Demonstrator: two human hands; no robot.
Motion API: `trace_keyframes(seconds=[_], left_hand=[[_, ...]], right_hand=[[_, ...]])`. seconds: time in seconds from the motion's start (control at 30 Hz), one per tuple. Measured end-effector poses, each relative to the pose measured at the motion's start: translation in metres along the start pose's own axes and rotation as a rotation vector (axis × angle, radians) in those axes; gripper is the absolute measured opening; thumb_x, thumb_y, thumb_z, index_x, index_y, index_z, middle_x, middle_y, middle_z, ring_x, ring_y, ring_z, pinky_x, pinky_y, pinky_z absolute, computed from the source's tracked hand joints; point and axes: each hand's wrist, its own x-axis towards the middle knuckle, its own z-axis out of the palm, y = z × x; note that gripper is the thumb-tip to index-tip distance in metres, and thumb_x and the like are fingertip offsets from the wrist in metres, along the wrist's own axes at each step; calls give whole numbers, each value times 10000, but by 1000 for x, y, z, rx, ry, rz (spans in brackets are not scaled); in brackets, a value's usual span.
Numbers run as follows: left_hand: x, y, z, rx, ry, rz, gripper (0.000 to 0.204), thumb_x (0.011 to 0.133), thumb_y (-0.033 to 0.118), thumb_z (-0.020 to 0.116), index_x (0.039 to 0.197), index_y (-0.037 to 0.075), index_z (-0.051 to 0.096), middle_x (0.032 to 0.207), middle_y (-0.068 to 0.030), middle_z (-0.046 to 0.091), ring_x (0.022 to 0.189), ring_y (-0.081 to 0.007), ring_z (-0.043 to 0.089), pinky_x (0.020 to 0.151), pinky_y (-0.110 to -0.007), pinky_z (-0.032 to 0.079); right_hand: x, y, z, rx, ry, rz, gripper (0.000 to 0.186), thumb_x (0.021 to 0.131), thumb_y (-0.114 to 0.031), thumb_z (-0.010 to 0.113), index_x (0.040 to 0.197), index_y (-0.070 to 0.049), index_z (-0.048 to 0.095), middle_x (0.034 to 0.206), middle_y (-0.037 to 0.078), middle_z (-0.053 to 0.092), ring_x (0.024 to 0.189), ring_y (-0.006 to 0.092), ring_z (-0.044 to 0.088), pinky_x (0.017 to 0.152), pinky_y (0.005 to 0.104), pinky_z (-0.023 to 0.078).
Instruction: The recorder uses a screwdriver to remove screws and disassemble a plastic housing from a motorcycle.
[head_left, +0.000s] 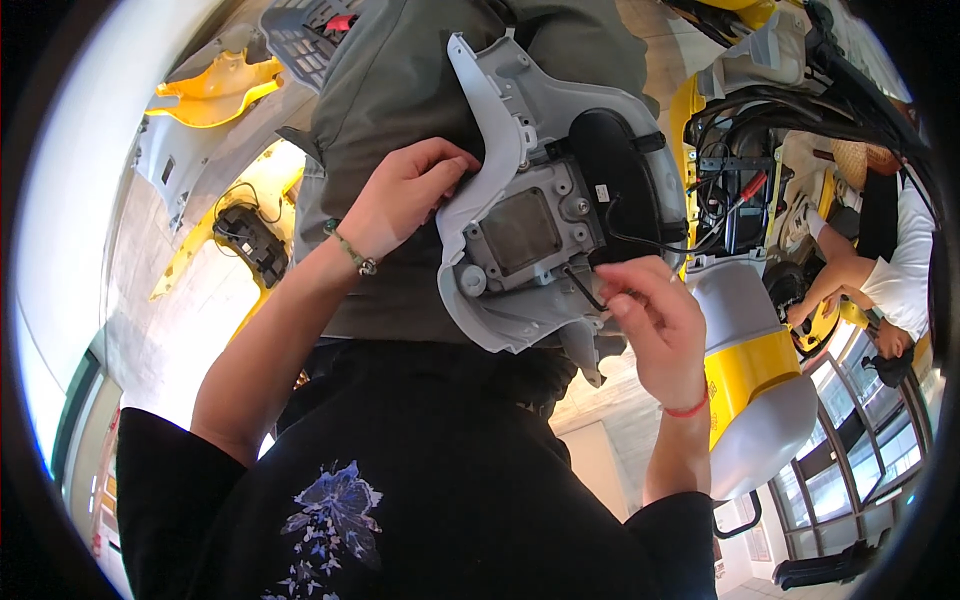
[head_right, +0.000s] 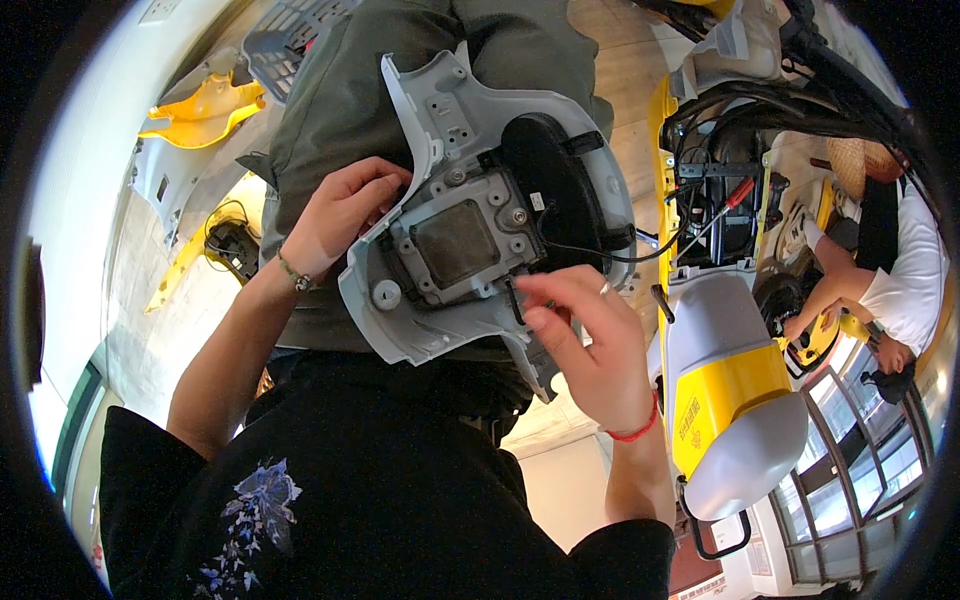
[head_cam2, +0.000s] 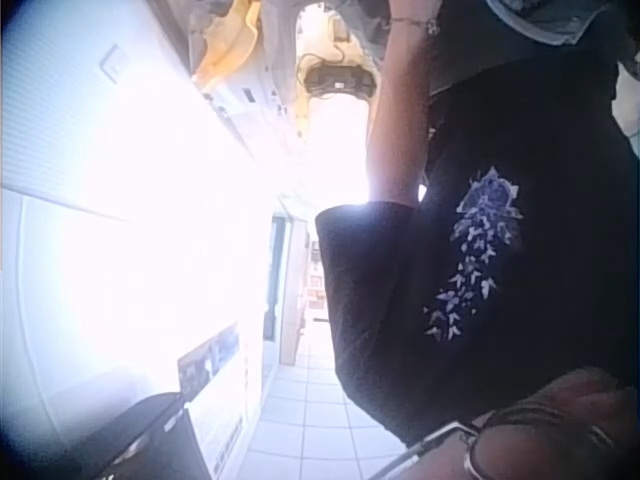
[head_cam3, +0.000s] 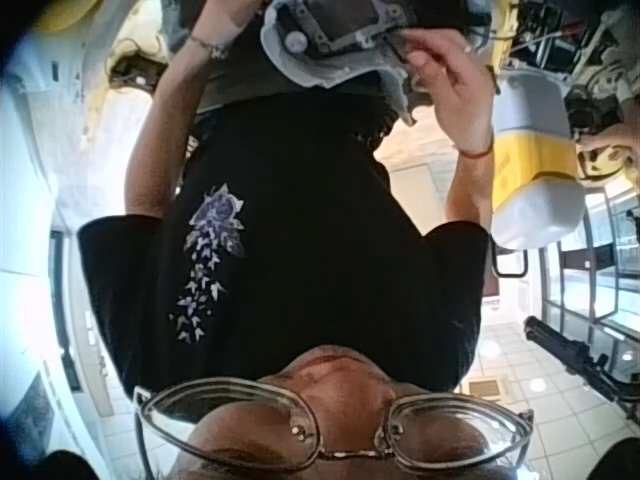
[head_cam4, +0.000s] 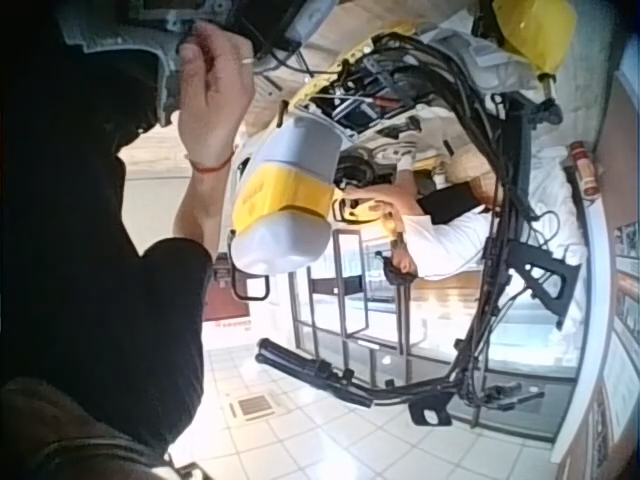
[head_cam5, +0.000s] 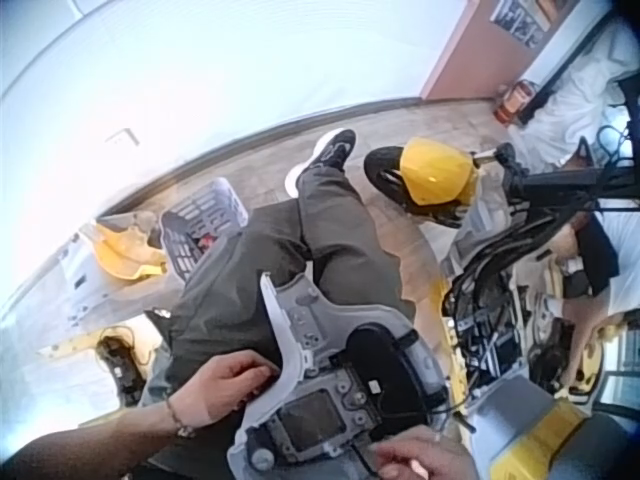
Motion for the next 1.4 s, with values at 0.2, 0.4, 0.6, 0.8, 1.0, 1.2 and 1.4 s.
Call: trace_keyframes(seconds=[0.2,0.4,0.6,0.8,1.0,1.2,1.4], left_hand=[[0,-1,0,16,-4,-8,232,900,216,496,1005,47,615,689,55,487,596,-14,413,523,-174,343],[0,-3,-1,21,3,10,241,885,216,491,989,46,627,685,30,496,569,-30,426,488,-188,363],[0,1,1,16,5,14,243,879,217,493,988,48,630,683,32,494,563,-28,421,485,-185,358],[-1,1,0,9,9,4,246,877,219,493,989,49,631,676,37,486,554,-27,414,482,-183,352],[0,-1,-1,-13,1,-25,243,880,215,495,988,45,629,672,38,483,556,-26,412,482,-185,346],[-1,3,1,-15,-4,-13,237,884,211,497,985,41,628,678,37,486,566,-26,415,492,-186,348],[0,2,0,4,-11,-32,233,902,219,494,1008,50,615,682,53,479,586,-16,408,518,-173,336]], right_hand=[[4,-7,-2,-527,-67,-411,259,711,-63,712,952,-14,632,850,91,581,713,235,563,612,296,453],[6,-6,-6,-699,-46,-612,306,678,-48,714,973,-37,637,736,53,578,626,233,548,510,311,418],[-5,-24,12,-428,137,105,215,840,-17,560,1052,-29,598,566,48,514,477,103,477,442,246,345],[-1,-12,-8,-164,-164,-17,254,839,15,534,1087,-10,581,786,61,586,590,74,480,522,193,367],[4,-10,-16,3,-238,73,338,800,39,565,1130,-34,585,877,46,563,703,69,476,633,198,391],[15,-12,-16,-358,-128,-270,235,769,-1,634,1001,-37,637,796,61,546,671,140,526,591,221,399],[7,-7,1,-450,-3,-164,138,799,-13,612,936,-26,628,574,18,476,488,125,471,457,234,348]])
